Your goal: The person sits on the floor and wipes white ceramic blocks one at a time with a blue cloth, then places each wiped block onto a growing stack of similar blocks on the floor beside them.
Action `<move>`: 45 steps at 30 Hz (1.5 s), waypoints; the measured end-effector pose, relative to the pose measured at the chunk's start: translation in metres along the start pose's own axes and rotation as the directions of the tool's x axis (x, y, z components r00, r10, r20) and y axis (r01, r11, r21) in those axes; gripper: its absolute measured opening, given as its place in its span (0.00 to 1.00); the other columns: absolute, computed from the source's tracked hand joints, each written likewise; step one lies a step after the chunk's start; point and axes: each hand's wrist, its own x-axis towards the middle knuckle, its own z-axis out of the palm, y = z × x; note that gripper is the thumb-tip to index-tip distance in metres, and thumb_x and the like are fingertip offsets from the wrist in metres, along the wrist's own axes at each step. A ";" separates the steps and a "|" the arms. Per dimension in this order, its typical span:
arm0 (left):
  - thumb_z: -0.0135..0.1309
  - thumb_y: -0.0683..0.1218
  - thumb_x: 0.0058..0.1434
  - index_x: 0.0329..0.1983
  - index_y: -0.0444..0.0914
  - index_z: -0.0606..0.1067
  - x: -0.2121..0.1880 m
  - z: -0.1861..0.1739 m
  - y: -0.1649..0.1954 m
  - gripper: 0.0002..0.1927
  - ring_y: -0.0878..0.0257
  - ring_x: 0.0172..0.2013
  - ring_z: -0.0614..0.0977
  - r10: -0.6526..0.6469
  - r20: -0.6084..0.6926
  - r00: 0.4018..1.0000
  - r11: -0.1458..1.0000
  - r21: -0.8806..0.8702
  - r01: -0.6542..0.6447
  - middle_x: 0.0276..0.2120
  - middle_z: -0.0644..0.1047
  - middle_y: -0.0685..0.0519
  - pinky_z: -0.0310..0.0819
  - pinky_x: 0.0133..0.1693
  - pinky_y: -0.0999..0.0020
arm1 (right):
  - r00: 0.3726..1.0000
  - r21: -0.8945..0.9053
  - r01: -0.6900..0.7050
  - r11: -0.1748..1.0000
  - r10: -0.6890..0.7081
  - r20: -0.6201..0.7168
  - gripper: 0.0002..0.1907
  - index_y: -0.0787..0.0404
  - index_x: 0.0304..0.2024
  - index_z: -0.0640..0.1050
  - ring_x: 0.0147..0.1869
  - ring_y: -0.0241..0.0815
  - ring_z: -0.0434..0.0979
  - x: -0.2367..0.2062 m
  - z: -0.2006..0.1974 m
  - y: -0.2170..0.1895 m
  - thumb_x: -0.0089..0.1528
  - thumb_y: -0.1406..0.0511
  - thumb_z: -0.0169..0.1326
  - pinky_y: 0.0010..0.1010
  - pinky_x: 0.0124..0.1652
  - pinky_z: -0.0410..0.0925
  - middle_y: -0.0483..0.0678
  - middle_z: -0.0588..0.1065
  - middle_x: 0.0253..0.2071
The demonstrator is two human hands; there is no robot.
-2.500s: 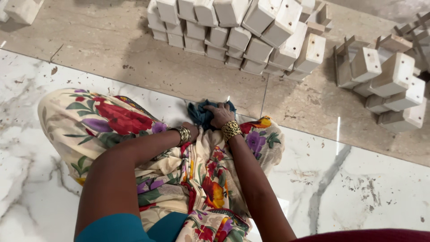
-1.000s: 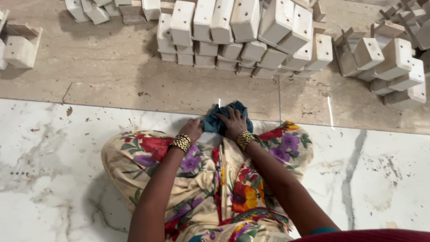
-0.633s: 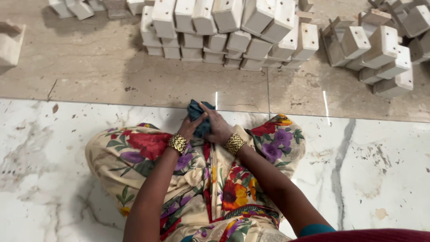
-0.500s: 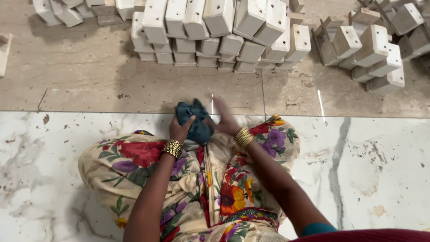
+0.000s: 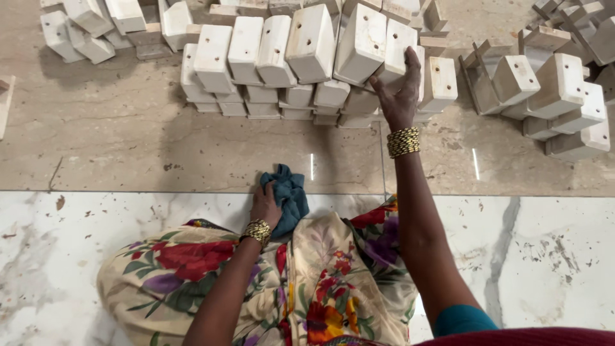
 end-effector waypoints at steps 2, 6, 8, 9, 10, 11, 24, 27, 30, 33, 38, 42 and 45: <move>0.61 0.48 0.56 0.70 0.48 0.56 -0.001 0.005 -0.007 0.40 0.35 0.61 0.68 -0.007 -0.017 1.000 1.000 -0.029 0.007 0.64 0.62 0.38 0.70 0.56 0.44 | 0.997 -0.038 0.012 0.999 -0.015 -0.082 0.48 0.61 0.74 0.58 0.79 0.60 0.63 -0.002 0.005 0.003 0.61 0.63 0.74 0.51 0.75 0.60 0.59 0.63 0.74; 0.58 0.50 0.60 0.70 0.48 0.57 -0.003 0.014 -0.019 0.36 0.36 0.61 0.69 -0.017 -0.034 0.999 0.998 -0.059 0.015 0.63 0.64 0.39 0.71 0.57 0.45 | 0.864 0.418 -0.274 0.866 0.412 -0.288 0.44 0.59 0.71 0.61 0.65 0.61 0.73 -0.013 0.008 0.002 0.57 0.65 0.68 0.50 0.59 0.72 0.64 0.71 0.62; 0.58 0.51 0.60 0.70 0.47 0.57 -0.004 0.017 -0.023 0.36 0.36 0.61 0.69 0.010 -0.075 0.997 0.997 -0.079 -0.016 0.63 0.64 0.39 0.70 0.57 0.44 | 0.766 0.642 -0.295 0.707 0.577 -0.283 0.42 0.59 0.70 0.61 0.58 0.59 0.78 -0.017 0.000 0.005 0.56 0.66 0.65 0.49 0.50 0.77 0.65 0.73 0.57; 0.58 0.50 0.60 0.70 0.47 0.57 -0.004 0.017 -0.025 0.36 0.35 0.60 0.69 0.015 -0.081 0.997 0.996 -0.083 -0.022 0.63 0.64 0.38 0.70 0.57 0.44 | 0.767 0.639 -0.244 0.729 0.549 -0.334 0.41 0.60 0.70 0.62 0.57 0.57 0.79 -0.020 -0.007 0.008 0.58 0.66 0.64 0.48 0.49 0.78 0.64 0.72 0.58; 0.58 0.50 0.60 0.70 0.46 0.57 -0.004 0.017 -0.026 0.36 0.35 0.60 0.68 0.019 -0.082 0.996 0.996 -0.087 -0.026 0.63 0.63 0.38 0.69 0.57 0.44 | 0.762 0.630 -0.196 0.751 0.521 -0.384 0.39 0.61 0.70 0.63 0.57 0.56 0.79 -0.020 -0.016 0.013 0.59 0.66 0.64 0.47 0.47 0.79 0.64 0.72 0.58; 0.57 0.50 0.60 0.70 0.46 0.57 -0.005 0.018 -0.027 0.36 0.35 0.60 0.69 0.010 -0.078 0.997 0.996 -0.086 -0.017 0.62 0.64 0.38 0.69 0.57 0.44 | 0.791 0.513 -0.156 0.844 0.418 -0.447 0.38 0.62 0.69 0.64 0.59 0.56 0.79 -0.016 -0.024 0.021 0.59 0.66 0.65 0.47 0.50 0.79 0.62 0.71 0.61; 0.55 0.51 0.63 0.70 0.37 0.56 -0.007 0.024 -0.037 0.36 0.35 0.60 0.69 -0.006 -0.077 0.997 1.000 -0.027 0.003 0.61 0.64 0.34 0.68 0.58 0.46 | 0.956 -0.154 0.082 0.985 -0.122 -0.268 0.37 0.65 0.69 0.67 0.74 0.54 0.69 -0.010 -0.086 0.127 0.58 0.75 0.64 0.45 0.74 0.63 0.56 0.69 0.67; 0.55 0.50 0.60 0.70 0.38 0.57 -0.007 0.024 -0.038 0.37 0.36 0.60 0.69 0.040 -0.122 0.992 0.998 -0.038 -0.045 0.61 0.65 0.35 0.68 0.59 0.47 | 0.946 -0.148 0.039 0.988 -0.084 -0.312 0.37 0.64 0.69 0.68 0.74 0.52 0.70 -0.013 -0.083 0.126 0.57 0.75 0.63 0.44 0.74 0.63 0.54 0.71 0.66; 0.56 0.50 0.60 0.70 0.37 0.56 -0.008 0.021 -0.035 0.37 0.36 0.61 0.69 0.027 -0.115 0.993 0.999 -0.036 -0.031 0.61 0.65 0.36 0.68 0.59 0.47 | 0.940 -0.153 -0.045 0.987 -0.010 -0.341 0.38 0.63 0.70 0.68 0.76 0.49 0.69 -0.012 -0.080 0.116 0.57 0.73 0.63 0.43 0.76 0.61 0.53 0.71 0.67; 0.55 0.51 0.62 0.72 0.38 0.56 -0.008 0.020 -0.031 0.38 0.37 0.61 0.69 -0.025 -0.068 0.997 0.998 -0.055 0.021 0.61 0.65 0.36 0.68 0.60 0.47 | 0.925 -0.479 -0.103 0.872 -0.093 -0.368 0.40 0.61 0.68 0.69 0.76 0.56 0.57 -0.012 -0.071 0.092 0.57 0.61 0.72 0.48 0.74 0.53 0.62 0.60 0.71; 0.57 0.51 0.60 0.71 0.36 0.55 -0.007 0.023 -0.028 0.40 0.35 0.61 0.68 0.009 -0.124 0.992 0.999 -0.041 -0.014 0.63 0.63 0.33 0.67 0.59 0.46 | 0.970 -0.347 0.066 0.936 -0.142 -0.197 0.49 0.61 0.77 0.55 0.85 0.55 0.46 -0.012 0.004 0.025 0.65 0.53 0.69 0.50 0.81 0.45 0.54 0.50 0.80; 0.57 0.52 0.61 0.71 0.36 0.55 -0.004 0.022 -0.030 0.40 0.35 0.60 0.69 -0.002 -0.109 0.994 0.999 -0.045 -0.003 0.63 0.64 0.33 0.67 0.60 0.47 | 0.982 0.042 0.141 0.989 -0.134 -0.130 0.53 0.60 0.76 0.49 0.82 0.56 0.50 -0.005 0.073 -0.021 0.64 0.54 0.71 0.48 0.79 0.50 0.57 0.52 0.77; 0.58 0.53 0.60 0.70 0.34 0.56 -0.003 0.019 -0.030 0.40 0.35 0.60 0.70 0.057 -0.155 0.986 0.997 -0.041 -0.064 0.62 0.65 0.33 0.67 0.60 0.48 | 0.985 0.091 0.067 0.994 -0.052 -0.166 0.42 0.56 0.73 0.61 0.78 0.51 0.61 -0.002 0.088 -0.033 0.65 0.60 0.71 0.46 0.78 0.57 0.52 0.64 0.73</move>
